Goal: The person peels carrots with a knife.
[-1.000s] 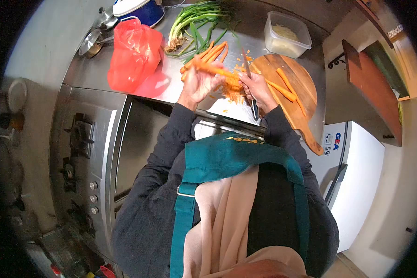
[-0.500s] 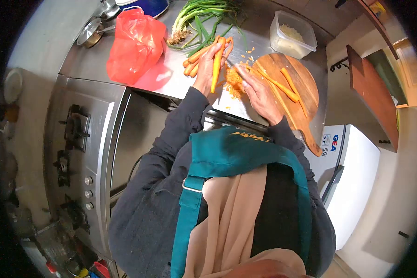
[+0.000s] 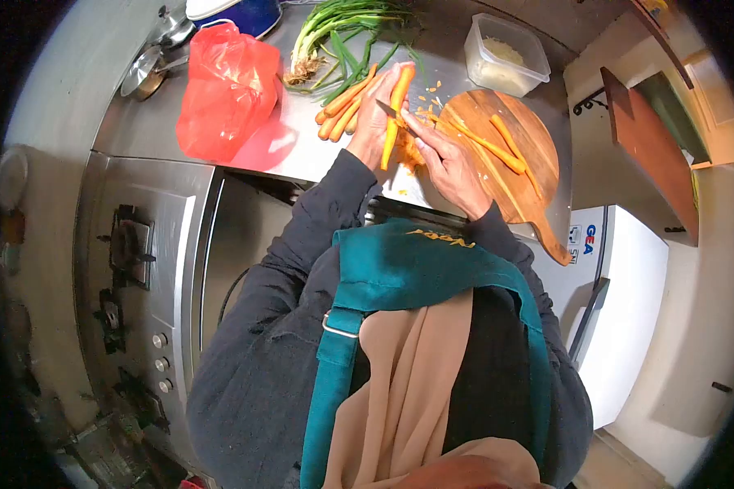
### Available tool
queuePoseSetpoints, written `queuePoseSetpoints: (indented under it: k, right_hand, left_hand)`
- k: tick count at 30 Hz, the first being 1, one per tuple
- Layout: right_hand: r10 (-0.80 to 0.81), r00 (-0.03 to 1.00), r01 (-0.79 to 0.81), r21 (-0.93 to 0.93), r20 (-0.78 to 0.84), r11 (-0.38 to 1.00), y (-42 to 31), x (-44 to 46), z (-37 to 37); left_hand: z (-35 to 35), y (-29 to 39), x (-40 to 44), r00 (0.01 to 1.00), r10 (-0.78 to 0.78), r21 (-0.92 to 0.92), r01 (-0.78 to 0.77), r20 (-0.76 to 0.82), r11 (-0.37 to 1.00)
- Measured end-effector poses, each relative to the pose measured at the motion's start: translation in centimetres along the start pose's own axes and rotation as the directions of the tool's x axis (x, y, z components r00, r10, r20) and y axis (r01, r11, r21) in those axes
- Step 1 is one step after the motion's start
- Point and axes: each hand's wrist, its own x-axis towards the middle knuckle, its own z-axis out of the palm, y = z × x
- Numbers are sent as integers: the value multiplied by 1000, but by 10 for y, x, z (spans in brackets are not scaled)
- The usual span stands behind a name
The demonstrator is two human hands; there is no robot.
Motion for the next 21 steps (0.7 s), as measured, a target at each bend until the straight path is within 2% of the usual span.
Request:
queuePoseSetpoints:
  k: [4,6,8,12,14,15,17,21]
  right_hand:
    - [50,999,-49,16,-18,999,5,6,-1]
    - [-13,998,10,-53,-60,999,10,5,3]
    - [20,998,-25,-97,-56,995,10,5,4]
    - [15,997,-31,-203,-79,979,15,7,10]
    - [40,997,-56,-222,-73,974,11,8,9]
    - [67,996,-81,-240,-66,967,10,9,8]
    - [52,995,-71,-246,-83,967,15,10,11]
    - [45,994,-74,-298,-104,952,22,10,15]
  left_hand:
    - [0,-11,-1,999,-32,-45,32,-4,998]
    - [-2,-13,-1,998,-68,-76,68,-3,995]
    - [-6,-14,0,995,-96,-85,98,24,992]
    - [-7,-8,-10,989,-151,-67,150,-2,986]
    - [-20,-12,-6,969,-244,5,244,31,970]
    - [-15,-9,-9,969,-245,7,245,33,970]
    - [-5,-5,-17,979,-201,-101,198,-20,975]
    - [-18,-15,-10,964,-259,-99,253,-59,962]
